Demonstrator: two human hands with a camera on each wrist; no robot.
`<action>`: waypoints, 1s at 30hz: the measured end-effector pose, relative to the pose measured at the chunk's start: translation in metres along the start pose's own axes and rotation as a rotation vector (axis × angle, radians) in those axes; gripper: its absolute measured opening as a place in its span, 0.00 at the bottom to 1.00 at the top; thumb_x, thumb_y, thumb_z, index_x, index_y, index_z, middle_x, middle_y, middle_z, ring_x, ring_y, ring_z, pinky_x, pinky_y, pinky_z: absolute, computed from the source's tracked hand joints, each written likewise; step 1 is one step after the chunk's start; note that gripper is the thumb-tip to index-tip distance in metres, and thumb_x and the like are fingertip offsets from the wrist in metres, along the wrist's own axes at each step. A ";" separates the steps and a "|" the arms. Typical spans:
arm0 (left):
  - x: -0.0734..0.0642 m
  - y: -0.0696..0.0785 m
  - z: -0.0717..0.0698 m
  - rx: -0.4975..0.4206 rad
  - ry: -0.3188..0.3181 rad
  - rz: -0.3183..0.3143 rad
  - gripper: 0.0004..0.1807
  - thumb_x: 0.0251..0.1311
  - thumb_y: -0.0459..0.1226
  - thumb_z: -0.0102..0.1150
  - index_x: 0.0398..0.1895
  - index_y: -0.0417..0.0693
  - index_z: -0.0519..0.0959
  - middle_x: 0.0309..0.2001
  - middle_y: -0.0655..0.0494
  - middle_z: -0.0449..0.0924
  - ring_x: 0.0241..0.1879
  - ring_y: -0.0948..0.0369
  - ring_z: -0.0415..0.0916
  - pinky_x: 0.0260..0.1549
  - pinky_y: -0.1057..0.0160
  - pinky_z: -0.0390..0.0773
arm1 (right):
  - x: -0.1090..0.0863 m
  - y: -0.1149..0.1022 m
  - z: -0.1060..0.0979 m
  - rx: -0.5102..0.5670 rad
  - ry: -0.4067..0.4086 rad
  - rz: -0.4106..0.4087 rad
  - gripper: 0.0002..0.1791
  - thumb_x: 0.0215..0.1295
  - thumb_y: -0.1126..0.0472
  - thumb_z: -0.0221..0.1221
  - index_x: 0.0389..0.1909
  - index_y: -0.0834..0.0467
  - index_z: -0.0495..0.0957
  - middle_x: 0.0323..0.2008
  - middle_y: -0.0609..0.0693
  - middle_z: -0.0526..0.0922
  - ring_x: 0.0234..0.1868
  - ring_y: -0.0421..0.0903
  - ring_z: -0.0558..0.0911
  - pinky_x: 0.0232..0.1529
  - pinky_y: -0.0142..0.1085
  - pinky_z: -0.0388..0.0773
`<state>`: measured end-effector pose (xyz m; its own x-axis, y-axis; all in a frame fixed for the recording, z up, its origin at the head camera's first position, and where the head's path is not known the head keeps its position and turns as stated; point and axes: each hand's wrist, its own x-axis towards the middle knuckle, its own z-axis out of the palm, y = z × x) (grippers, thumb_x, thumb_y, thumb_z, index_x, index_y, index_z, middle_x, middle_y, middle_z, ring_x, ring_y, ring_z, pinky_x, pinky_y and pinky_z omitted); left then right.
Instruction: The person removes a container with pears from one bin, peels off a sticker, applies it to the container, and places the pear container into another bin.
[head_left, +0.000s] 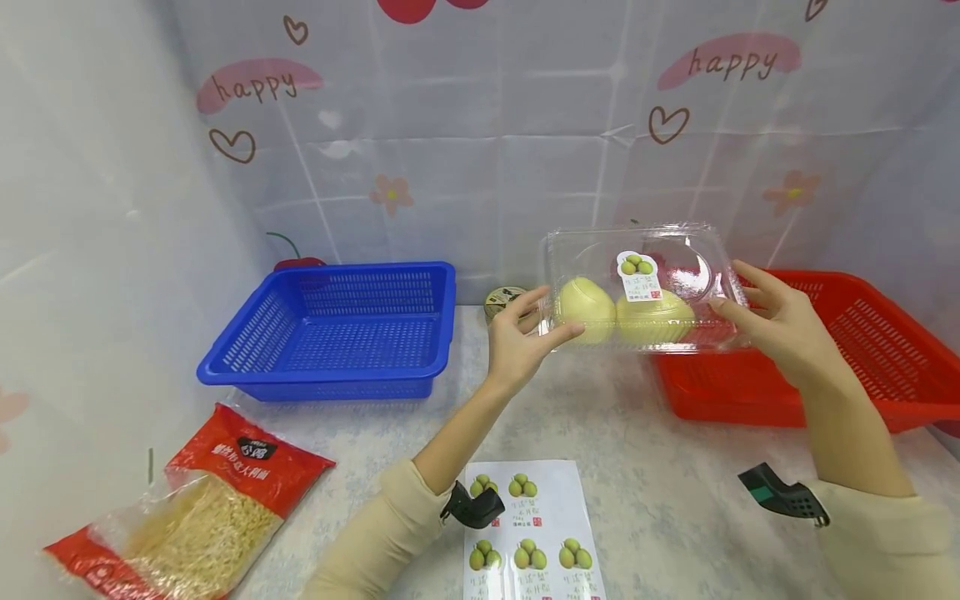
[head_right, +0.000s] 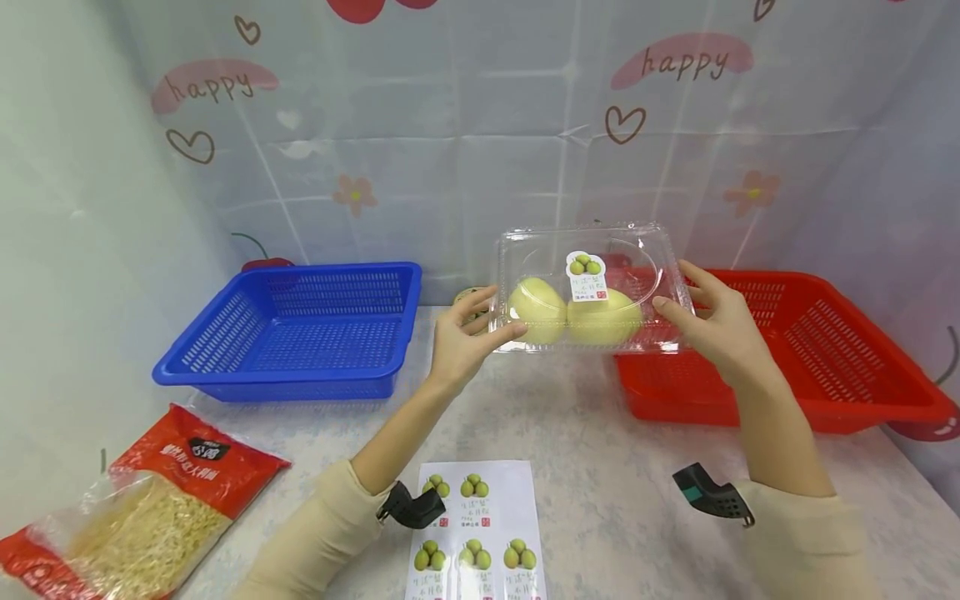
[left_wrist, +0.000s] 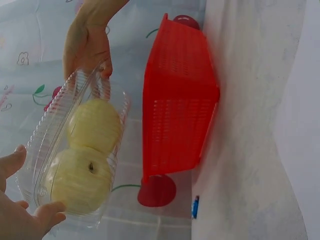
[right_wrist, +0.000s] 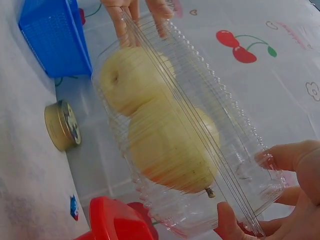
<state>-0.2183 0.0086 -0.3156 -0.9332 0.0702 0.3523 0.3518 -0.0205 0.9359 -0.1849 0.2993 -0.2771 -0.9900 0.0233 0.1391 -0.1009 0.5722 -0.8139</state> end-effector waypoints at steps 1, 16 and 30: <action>0.001 0.000 0.003 -0.006 0.002 0.002 0.34 0.42 0.33 0.74 0.58 0.43 0.75 0.62 0.47 0.69 0.57 0.50 0.73 0.43 0.63 0.79 | 0.001 0.001 -0.002 -0.002 0.004 0.005 0.42 0.68 0.46 0.51 0.75 0.54 0.43 0.64 0.67 0.60 0.38 0.30 0.74 0.34 0.27 0.79; 0.018 -0.001 0.048 0.007 0.009 0.034 0.31 0.41 0.33 0.75 0.54 0.39 0.78 0.58 0.47 0.75 0.54 0.51 0.75 0.47 0.67 0.77 | 0.007 0.027 -0.032 0.054 0.091 0.127 0.41 0.65 0.43 0.54 0.74 0.46 0.47 0.49 0.40 0.66 0.33 0.28 0.76 0.31 0.22 0.77; 0.033 -0.005 0.095 -0.023 0.008 0.003 0.28 0.43 0.33 0.74 0.52 0.37 0.79 0.53 0.48 0.79 0.53 0.53 0.76 0.46 0.72 0.75 | 0.016 0.049 -0.056 0.522 0.278 0.188 0.44 0.55 0.49 0.65 0.71 0.50 0.57 0.40 0.36 0.72 0.34 0.30 0.76 0.24 0.26 0.78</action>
<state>-0.2439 0.1055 -0.3091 -0.9330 0.0616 0.3546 0.3525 -0.0435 0.9348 -0.2002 0.3739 -0.2834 -0.9398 0.3379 0.0514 -0.0319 0.0630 -0.9975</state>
